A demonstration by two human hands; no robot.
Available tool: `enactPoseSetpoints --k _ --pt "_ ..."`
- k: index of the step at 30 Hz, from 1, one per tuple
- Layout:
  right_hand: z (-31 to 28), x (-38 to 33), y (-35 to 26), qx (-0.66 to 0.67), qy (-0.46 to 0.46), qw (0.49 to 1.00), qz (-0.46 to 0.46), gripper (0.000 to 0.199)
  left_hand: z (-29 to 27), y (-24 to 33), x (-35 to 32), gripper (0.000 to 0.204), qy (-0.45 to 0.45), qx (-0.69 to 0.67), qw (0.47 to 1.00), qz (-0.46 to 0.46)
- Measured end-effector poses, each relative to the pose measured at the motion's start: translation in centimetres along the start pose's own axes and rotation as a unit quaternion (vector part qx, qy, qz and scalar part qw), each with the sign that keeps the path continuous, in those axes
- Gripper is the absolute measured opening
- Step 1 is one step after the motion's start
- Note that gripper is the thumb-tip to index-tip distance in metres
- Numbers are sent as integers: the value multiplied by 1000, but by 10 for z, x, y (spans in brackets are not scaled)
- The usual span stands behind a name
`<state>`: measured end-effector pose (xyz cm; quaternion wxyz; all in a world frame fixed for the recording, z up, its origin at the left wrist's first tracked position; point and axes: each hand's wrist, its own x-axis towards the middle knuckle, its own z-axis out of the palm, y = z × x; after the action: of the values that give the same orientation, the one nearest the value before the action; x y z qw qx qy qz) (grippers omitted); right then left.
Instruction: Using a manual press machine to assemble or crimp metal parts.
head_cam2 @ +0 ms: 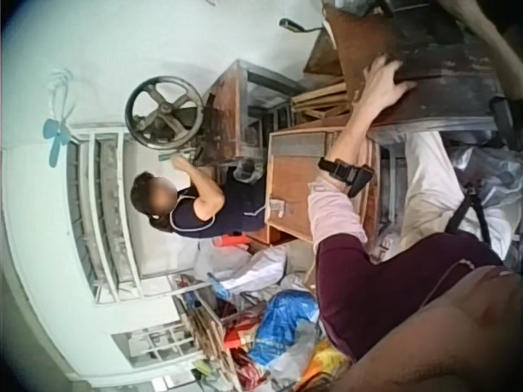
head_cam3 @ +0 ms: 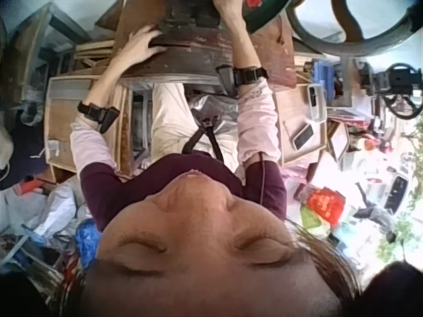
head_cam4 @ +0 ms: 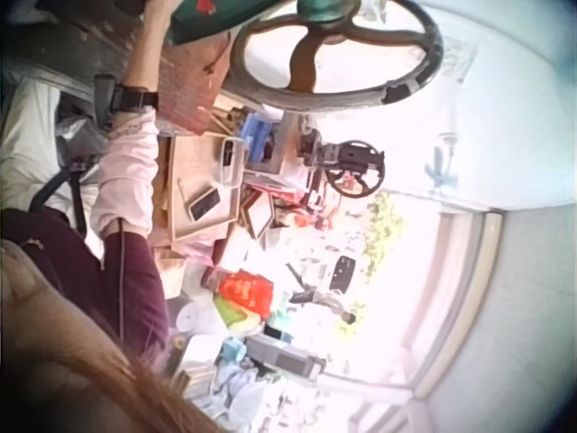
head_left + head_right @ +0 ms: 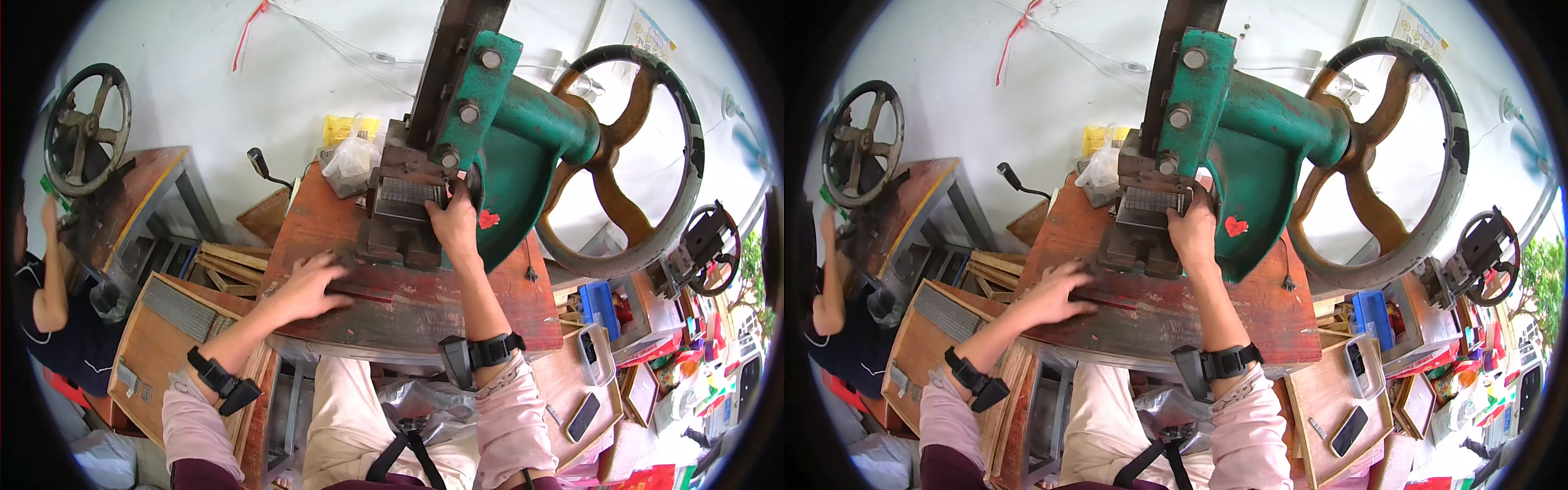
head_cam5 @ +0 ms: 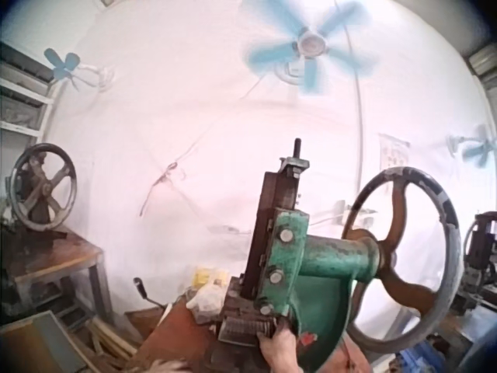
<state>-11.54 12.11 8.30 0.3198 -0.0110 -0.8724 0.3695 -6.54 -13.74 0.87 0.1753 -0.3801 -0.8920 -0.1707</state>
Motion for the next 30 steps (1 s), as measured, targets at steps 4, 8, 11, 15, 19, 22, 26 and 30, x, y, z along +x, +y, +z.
enactPoseSetpoints --k 4,8,11,15,19,22,26,30 --pt "-4 0 11 -4 11 1000 -17 61 -8 7 -2 30 -38 -107 993 21" --pt "2 -1 18 -4 38 998 -49 60 -41 15 38 21 179 -71 981 5" --pt "-8 -6 8 28 0 999 -21 58 -37 13 79 25 167 -102 980 -31" --pt "-26 -48 4 69 -5 998 -9 54 -30 16 119 34 105 -103 977 -155" --pt "-56 -110 23 79 -26 996 -24 51 -34 19 131 54 50 -32 972 -226" --pt "-75 -157 67 -3 -24 1000 -16 47 -37 26 141 58 -14 1 967 -253" --pt "-76 -170 73 11 -13 1000 3 36 -36 32 147 65 -77 -17 957 -279" --pt "-73 -168 70 -36 -6 999 -7 28 -44 39 149 71 -112 -16 944 -310"
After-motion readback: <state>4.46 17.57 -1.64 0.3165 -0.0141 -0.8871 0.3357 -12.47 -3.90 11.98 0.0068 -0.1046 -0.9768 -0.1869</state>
